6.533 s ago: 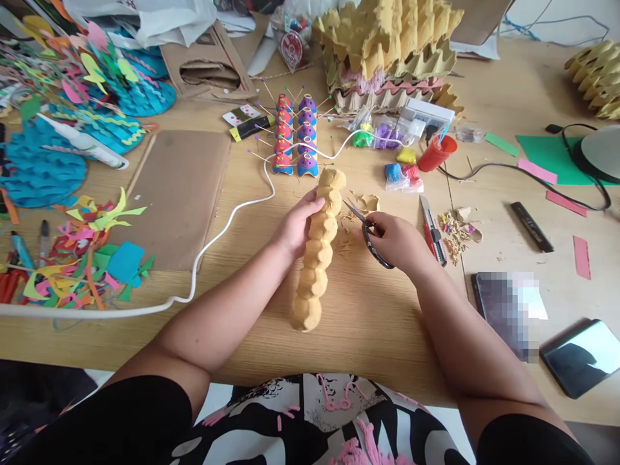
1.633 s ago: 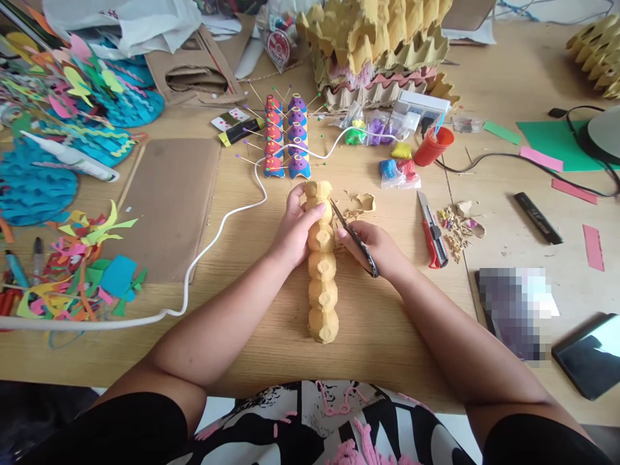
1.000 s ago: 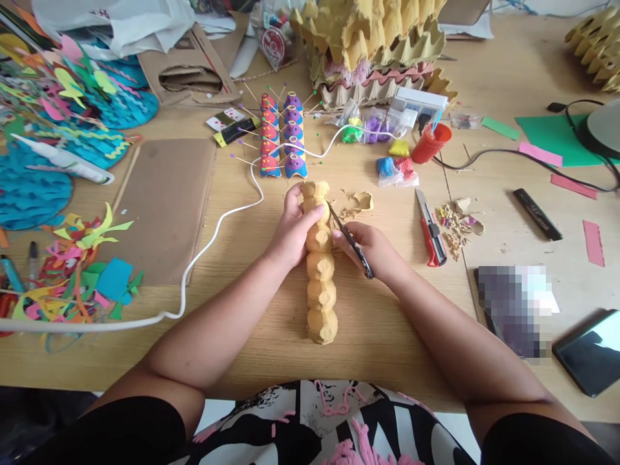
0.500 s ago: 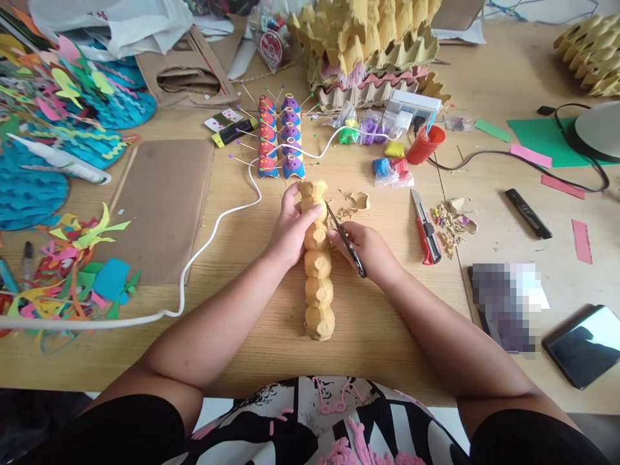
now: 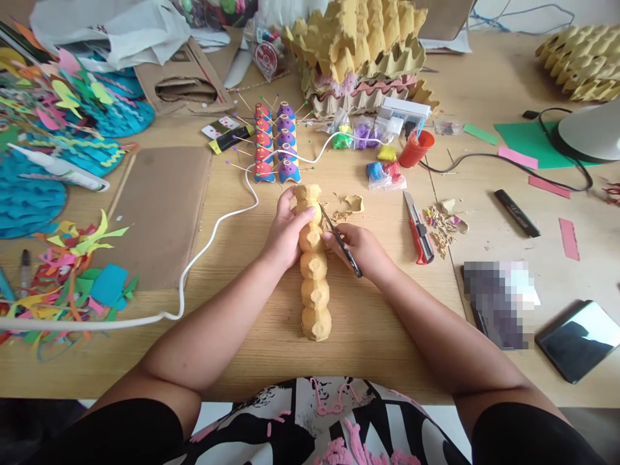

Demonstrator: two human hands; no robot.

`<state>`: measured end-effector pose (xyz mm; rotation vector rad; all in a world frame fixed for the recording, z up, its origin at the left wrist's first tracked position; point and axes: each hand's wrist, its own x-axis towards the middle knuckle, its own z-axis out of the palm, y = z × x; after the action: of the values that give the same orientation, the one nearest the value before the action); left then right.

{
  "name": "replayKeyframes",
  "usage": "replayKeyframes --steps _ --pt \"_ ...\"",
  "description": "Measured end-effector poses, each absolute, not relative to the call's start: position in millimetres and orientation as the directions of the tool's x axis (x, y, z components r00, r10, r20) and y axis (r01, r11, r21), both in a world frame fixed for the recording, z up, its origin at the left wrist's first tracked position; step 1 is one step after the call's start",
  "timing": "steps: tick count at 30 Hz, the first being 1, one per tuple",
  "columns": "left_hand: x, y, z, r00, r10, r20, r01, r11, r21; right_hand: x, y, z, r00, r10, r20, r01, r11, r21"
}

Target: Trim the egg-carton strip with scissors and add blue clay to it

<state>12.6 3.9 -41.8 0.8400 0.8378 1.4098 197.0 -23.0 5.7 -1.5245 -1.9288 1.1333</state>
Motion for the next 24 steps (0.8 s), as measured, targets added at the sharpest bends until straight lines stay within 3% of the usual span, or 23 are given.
replayKeyframes --steps 6,24 --pt "15.2 1.6 -37.4 -0.007 1.000 0.012 -0.456 -0.014 0.890 202.0 -21.9 11.9 -0.340 0.920 -0.195 0.499 0.001 -0.867" --pt "17.6 -3.9 -32.3 0.033 0.999 0.026 -0.438 -0.009 0.899 205.8 -24.1 25.9 -0.373 0.898 -0.234 0.535 0.001 -0.845"
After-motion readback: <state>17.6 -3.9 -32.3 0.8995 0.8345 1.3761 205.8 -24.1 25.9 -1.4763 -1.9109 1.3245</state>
